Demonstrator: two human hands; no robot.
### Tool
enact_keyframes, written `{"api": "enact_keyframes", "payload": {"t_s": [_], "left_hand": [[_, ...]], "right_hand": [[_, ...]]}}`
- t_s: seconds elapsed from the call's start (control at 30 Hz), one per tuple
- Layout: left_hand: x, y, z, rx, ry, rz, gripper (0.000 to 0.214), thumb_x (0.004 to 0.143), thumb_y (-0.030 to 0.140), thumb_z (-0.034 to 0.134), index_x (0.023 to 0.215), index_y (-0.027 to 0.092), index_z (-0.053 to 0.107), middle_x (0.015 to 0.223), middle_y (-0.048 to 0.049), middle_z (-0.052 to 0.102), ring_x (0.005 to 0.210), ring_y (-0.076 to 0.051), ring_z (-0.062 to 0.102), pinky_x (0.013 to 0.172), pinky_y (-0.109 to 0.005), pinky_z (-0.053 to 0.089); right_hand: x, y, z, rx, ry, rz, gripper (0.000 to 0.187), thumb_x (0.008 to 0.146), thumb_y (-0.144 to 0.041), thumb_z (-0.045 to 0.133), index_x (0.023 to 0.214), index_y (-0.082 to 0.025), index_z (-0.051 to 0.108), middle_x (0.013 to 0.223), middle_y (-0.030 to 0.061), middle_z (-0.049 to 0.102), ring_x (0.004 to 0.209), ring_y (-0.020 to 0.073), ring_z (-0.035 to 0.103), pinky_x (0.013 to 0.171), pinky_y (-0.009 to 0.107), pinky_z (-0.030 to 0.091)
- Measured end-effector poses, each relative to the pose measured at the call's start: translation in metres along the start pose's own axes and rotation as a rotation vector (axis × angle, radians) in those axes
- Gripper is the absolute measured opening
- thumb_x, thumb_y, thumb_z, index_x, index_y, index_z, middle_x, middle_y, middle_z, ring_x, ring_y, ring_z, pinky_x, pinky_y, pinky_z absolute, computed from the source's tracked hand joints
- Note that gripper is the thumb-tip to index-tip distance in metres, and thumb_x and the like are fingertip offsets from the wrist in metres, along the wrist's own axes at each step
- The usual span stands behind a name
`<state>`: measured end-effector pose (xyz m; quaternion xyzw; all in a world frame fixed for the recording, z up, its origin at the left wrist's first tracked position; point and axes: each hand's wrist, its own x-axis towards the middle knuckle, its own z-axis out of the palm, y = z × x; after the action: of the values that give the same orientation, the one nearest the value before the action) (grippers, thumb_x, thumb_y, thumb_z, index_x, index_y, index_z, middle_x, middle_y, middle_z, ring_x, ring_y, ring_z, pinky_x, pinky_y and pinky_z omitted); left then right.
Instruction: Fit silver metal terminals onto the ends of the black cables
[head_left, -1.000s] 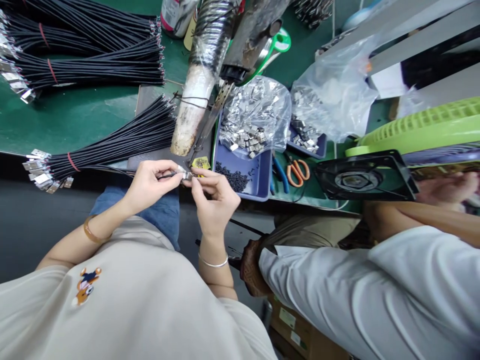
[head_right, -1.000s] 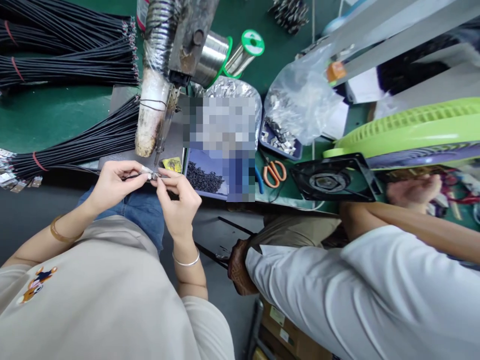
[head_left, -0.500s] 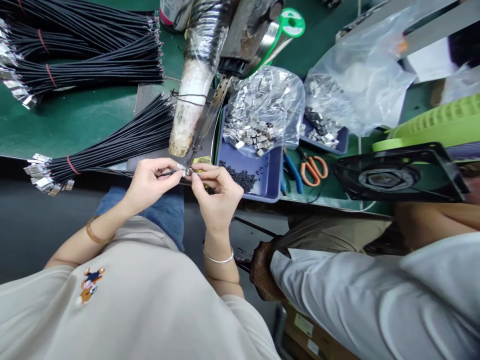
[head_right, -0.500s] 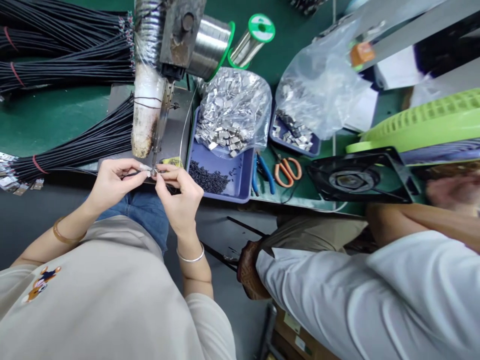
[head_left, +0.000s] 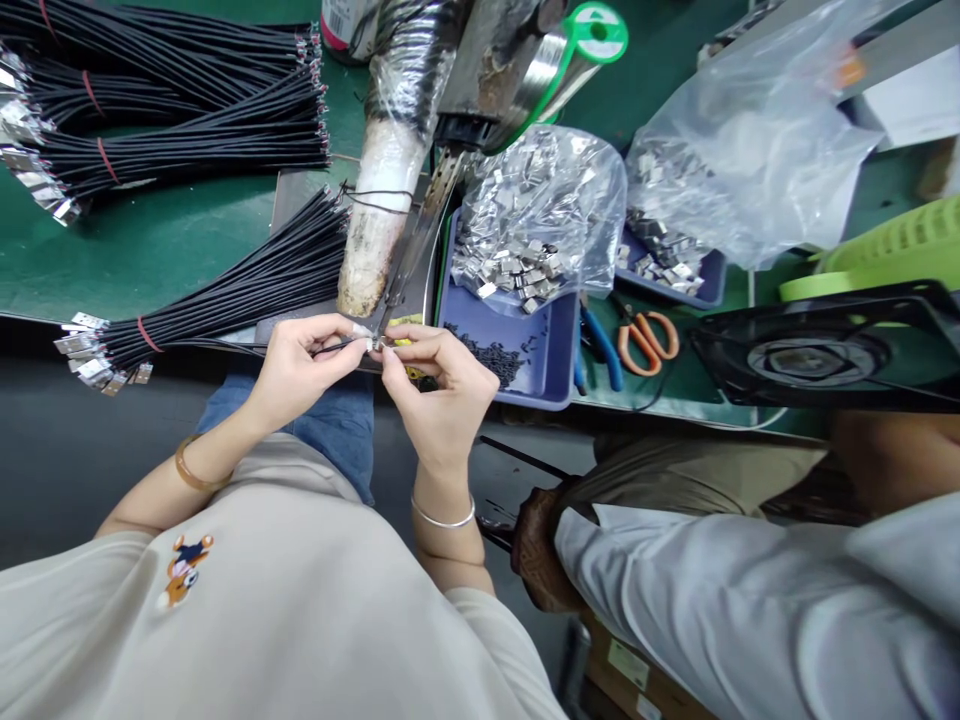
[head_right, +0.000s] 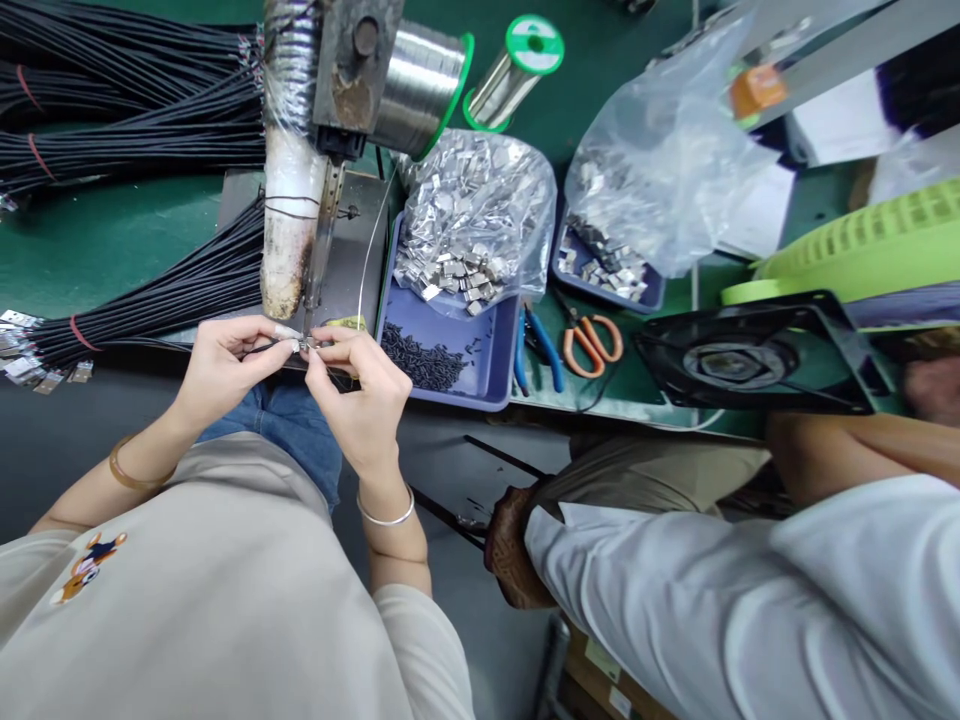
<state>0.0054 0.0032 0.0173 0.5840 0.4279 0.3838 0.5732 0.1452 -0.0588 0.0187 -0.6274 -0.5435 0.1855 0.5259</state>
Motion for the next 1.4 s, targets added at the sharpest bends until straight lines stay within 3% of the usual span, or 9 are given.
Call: {"api": "enact_keyframes", "payload": {"t_s": [0.13,0.4,0.63,0.9,1.1,1.17,1.27,1.33,1.4], "left_hand": [[-0.001,-0.002,0.0,-0.024,-0.016,-0.012,0.015,0.075,0.027,0.07,0.073,0.013,0.076,0.065,-0.0022,0.068,0.056,-0.009,0.052,0.053,-0.019,0.042],[-0.001,0.0,0.0,0.005,0.005,0.022,0.016,0.076,0.028,0.069,0.072,0.013,0.076,0.059,-0.0008,0.062,0.051,-0.007,0.044,0.049,-0.019,0.035],[-0.001,0.001,0.0,-0.021,-0.05,-0.021,0.018,0.076,0.029,0.068,0.071,0.013,0.074,0.064,-0.0021,0.068,0.057,-0.01,0.054,0.056,-0.021,0.043],[-0.002,-0.001,0.001,-0.006,-0.039,0.0,0.017,0.076,0.029,0.069,0.069,0.014,0.073,0.061,-0.0008,0.062,0.055,-0.009,0.048,0.053,-0.021,0.038],[-0.008,-0.001,-0.002,0.048,-0.111,0.022,0.018,0.078,0.026,0.064,0.079,0.012,0.076,0.058,0.001,0.061,0.05,-0.006,0.038,0.049,-0.02,0.03],[-0.012,-0.001,-0.007,0.122,-0.199,0.054,0.018,0.079,0.023,0.063,0.08,0.012,0.077,0.057,0.0011,0.061,0.049,-0.006,0.038,0.048,-0.02,0.029],[-0.02,-0.002,-0.018,0.242,-0.403,0.144,0.018,0.081,0.02,0.064,0.085,0.013,0.08,0.064,-0.001,0.069,0.051,-0.007,0.048,0.051,-0.019,0.036],[-0.023,-0.005,-0.026,0.254,-0.459,0.213,0.018,0.084,0.021,0.066,0.091,0.014,0.081,0.076,-0.0046,0.075,0.06,-0.01,0.059,0.058,-0.02,0.045],[-0.024,-0.008,-0.032,0.246,-0.36,0.295,0.016,0.087,0.023,0.067,0.092,0.014,0.08,0.084,-0.0073,0.077,0.07,-0.013,0.066,0.066,-0.023,0.051]], "right_hand": [[-0.001,0.0,0.0,0.016,-0.029,0.033,0.012,0.086,-0.019,0.065,0.075,-0.022,0.062,0.091,0.0015,0.077,0.073,0.014,0.075,0.066,0.027,0.065],[0.005,-0.004,-0.001,-0.013,-0.015,-0.011,0.012,0.086,-0.02,0.067,0.074,-0.023,0.064,0.086,0.0011,0.076,0.078,0.0148,0.073,0.065,0.026,0.065],[0.0,-0.002,-0.006,-0.006,-0.059,0.011,0.013,0.084,-0.015,0.064,0.074,-0.022,0.06,0.092,0.0009,0.077,0.074,0.0139,0.075,0.067,0.027,0.066],[-0.002,-0.004,-0.005,-0.1,-0.046,-0.113,0.016,0.086,-0.014,0.063,0.073,-0.024,0.06,0.09,0.0013,0.078,0.08,0.0151,0.075,0.067,0.026,0.064],[-0.011,0.005,-0.007,-0.147,-0.018,-0.164,0.01,0.093,-0.021,0.062,0.083,-0.024,0.064,0.088,0.0011,0.078,0.075,0.0152,0.076,0.067,0.028,0.063],[-0.012,0.01,-0.013,-0.135,0.068,-0.153,0.005,0.094,-0.024,0.063,0.09,-0.025,0.067,0.08,-0.0017,0.075,0.059,0.0127,0.071,0.054,0.025,0.058],[-0.009,0.007,-0.027,-0.181,0.494,-0.293,0.008,0.093,-0.034,0.067,0.089,-0.027,0.069,0.064,-0.0048,0.063,0.044,0.0105,0.057,0.04,0.024,0.043],[-0.005,-0.001,-0.037,-0.178,0.734,-0.446,0.016,0.09,-0.042,0.07,0.087,-0.027,0.067,0.063,-0.0059,0.055,0.04,0.0075,0.045,0.038,0.025,0.034],[-0.001,-0.009,-0.048,-0.166,0.705,-0.458,0.019,0.09,-0.044,0.068,0.092,-0.026,0.064,0.071,-0.0059,0.054,0.038,0.005,0.04,0.037,0.024,0.033]]}}
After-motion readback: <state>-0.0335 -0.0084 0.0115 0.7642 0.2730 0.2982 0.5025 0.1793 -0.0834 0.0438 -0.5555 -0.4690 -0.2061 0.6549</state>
